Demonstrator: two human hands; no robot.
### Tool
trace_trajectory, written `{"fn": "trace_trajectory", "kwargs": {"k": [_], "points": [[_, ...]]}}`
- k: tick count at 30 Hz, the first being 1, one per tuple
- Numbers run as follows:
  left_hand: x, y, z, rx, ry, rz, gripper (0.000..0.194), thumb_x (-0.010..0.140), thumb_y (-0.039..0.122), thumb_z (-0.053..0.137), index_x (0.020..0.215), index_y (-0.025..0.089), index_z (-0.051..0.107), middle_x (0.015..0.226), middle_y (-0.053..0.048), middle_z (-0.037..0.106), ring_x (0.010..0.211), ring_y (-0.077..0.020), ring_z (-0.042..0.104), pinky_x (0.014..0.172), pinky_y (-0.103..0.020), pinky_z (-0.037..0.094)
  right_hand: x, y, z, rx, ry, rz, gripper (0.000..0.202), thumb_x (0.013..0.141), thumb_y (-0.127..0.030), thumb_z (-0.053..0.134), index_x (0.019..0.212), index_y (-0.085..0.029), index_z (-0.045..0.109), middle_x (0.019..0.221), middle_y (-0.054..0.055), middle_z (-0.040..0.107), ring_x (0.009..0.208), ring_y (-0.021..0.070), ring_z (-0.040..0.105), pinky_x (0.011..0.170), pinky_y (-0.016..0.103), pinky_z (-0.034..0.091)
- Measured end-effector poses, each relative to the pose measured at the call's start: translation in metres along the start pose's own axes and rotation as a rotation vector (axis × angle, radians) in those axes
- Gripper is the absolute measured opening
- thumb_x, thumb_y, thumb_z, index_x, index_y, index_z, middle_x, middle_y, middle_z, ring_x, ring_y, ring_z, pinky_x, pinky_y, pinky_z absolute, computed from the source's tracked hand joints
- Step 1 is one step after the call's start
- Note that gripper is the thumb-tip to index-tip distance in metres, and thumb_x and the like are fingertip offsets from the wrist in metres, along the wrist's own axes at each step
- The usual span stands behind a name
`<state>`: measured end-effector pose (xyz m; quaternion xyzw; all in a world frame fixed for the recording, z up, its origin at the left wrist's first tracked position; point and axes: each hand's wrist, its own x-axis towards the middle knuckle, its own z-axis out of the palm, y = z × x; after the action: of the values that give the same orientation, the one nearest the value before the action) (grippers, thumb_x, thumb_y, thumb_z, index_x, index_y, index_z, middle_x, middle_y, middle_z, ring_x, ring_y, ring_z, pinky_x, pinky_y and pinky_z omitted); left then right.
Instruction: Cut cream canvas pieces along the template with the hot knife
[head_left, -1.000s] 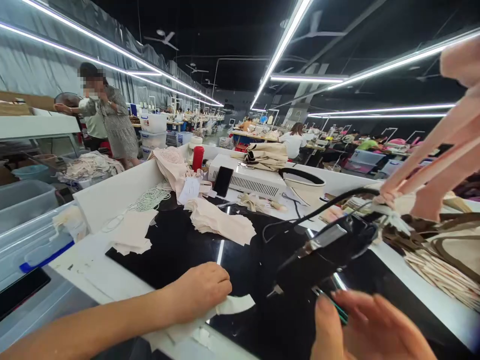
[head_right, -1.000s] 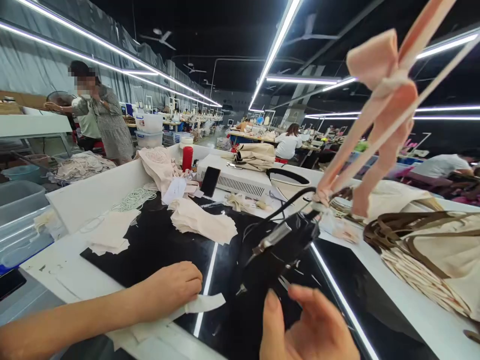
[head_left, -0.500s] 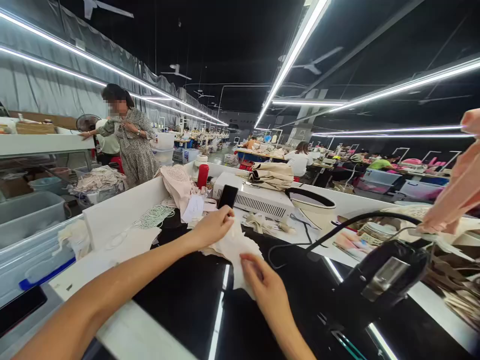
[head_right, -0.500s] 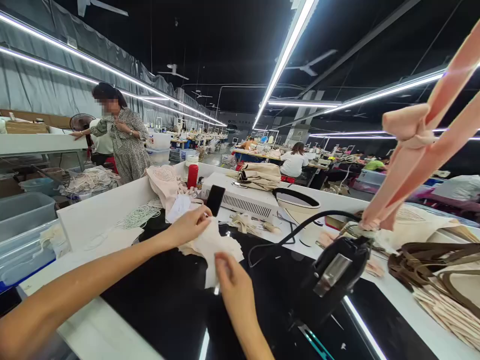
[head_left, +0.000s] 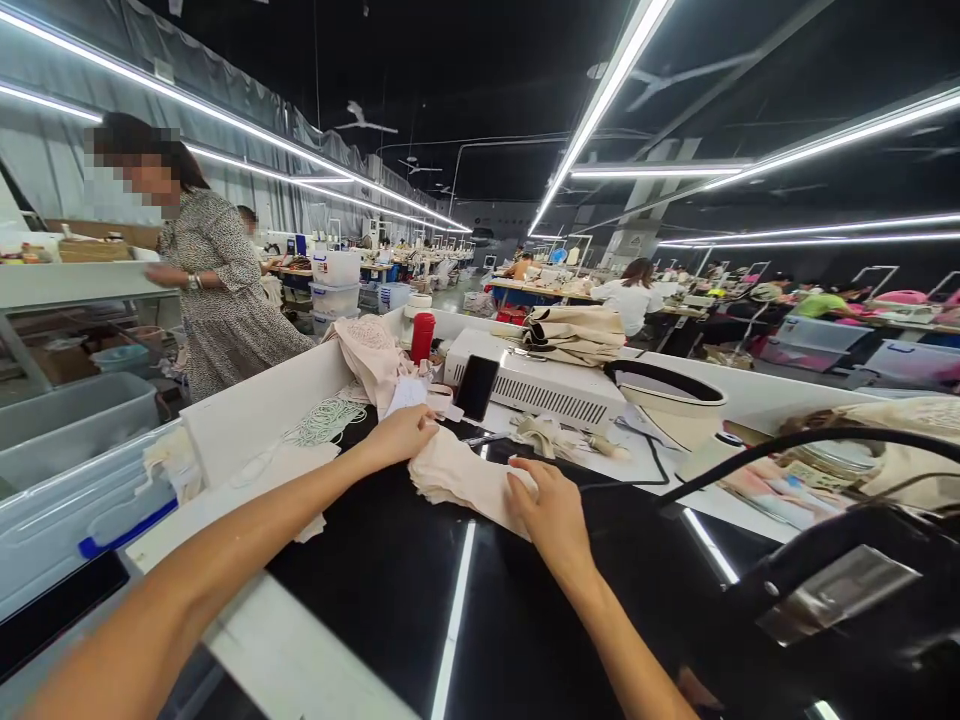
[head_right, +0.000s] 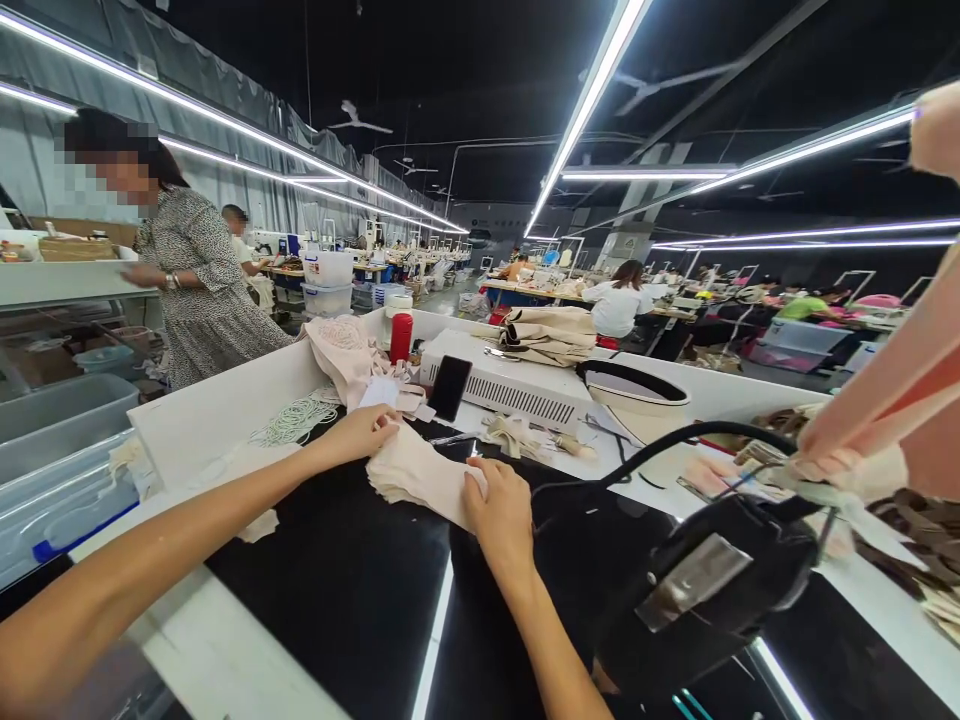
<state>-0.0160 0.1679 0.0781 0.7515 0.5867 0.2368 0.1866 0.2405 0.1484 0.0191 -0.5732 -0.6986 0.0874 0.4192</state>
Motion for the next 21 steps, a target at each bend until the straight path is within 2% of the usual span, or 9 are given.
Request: {"fn": "trace_trajectory", "kwargs": {"k": [3,6,8,10,14,17,21], "points": [[-0.015,-0.020,-0.035,0.088,-0.037,-0.071,0.029,0.107,0.039,0.063,0.123,0.015,0.067,0.117,-0.008,0.070,0.099,-0.0213,0.070,0.088,-0.040,0.062,-0.017,-0.019,-0.005,0.047,-0.012,-0.078,0.029,0.093,-0.038,0.057,0.106,-0.021,0.076,0.116,0.013,0.074,0.117,0.0345,0.065,0.110,0.057,0.047],[-0.040,-0.051,-0.071,0.221,-0.080,-0.191,0.027,0.105,0.040,0.066,0.115,0.015,0.069,0.114,-0.007,0.070,0.101,-0.0224,0.070,0.091,-0.042,0.061,-0.037,-0.041,-0.007,0.124,-0.079,-0.154,0.029,0.092,-0.042,0.056,0.103,-0.026,0.078,0.113,0.010,0.076,0.114,0.0320,0.068,0.105,0.052,0.052],[-0.061,-0.073,-0.085,0.301,-0.110,-0.281,0.026,0.103,0.038,0.068,0.115,0.015,0.069,0.115,-0.007,0.070,0.102,-0.0227,0.070,0.091,-0.043,0.060,-0.051,-0.054,-0.006,0.172,-0.134,-0.189,0.026,0.092,-0.042,0.057,0.100,-0.029,0.078,0.110,0.008,0.077,0.110,0.0297,0.072,0.100,0.048,0.056],[-0.081,-0.091,-0.089,0.349,-0.141,-0.345,0.027,0.103,0.038,0.070,0.117,0.015,0.068,0.117,-0.008,0.069,0.103,-0.0227,0.069,0.092,-0.043,0.060,-0.064,-0.063,-0.005,0.211,-0.203,-0.213,0.024,0.093,-0.041,0.057,0.097,-0.030,0.078,0.109,0.008,0.077,0.107,0.0287,0.074,0.096,0.045,0.059],[-0.107,-0.114,-0.076,0.345,-0.170,-0.379,0.028,0.104,0.038,0.068,0.119,0.015,0.068,0.117,-0.008,0.070,0.102,-0.0223,0.070,0.091,-0.042,0.061,-0.084,-0.076,-0.003,0.242,-0.318,-0.248,0.024,0.096,-0.039,0.056,0.098,-0.031,0.078,0.114,0.008,0.076,0.103,0.0271,0.076,0.091,0.041,0.063],[-0.114,-0.122,-0.068,0.309,-0.139,-0.352,0.028,0.105,0.039,0.067,0.119,0.014,0.068,0.116,-0.008,0.070,0.101,-0.0222,0.070,0.090,-0.042,0.061,-0.094,-0.083,-0.006,0.239,-0.377,-0.278,0.023,0.098,-0.037,0.056,0.098,-0.030,0.078,0.111,0.007,0.077,0.096,0.0248,0.077,0.086,0.037,0.064],[-0.117,-0.124,-0.073,0.275,-0.075,-0.295,0.028,0.104,0.040,0.067,0.114,0.014,0.069,0.111,-0.006,0.071,0.098,-0.0215,0.071,0.088,-0.041,0.061,-0.103,-0.093,-0.011,0.251,-0.447,-0.302,0.023,0.098,-0.036,0.056,0.095,-0.029,0.078,0.102,0.006,0.078,0.090,0.0240,0.076,0.082,0.035,0.064]]}}
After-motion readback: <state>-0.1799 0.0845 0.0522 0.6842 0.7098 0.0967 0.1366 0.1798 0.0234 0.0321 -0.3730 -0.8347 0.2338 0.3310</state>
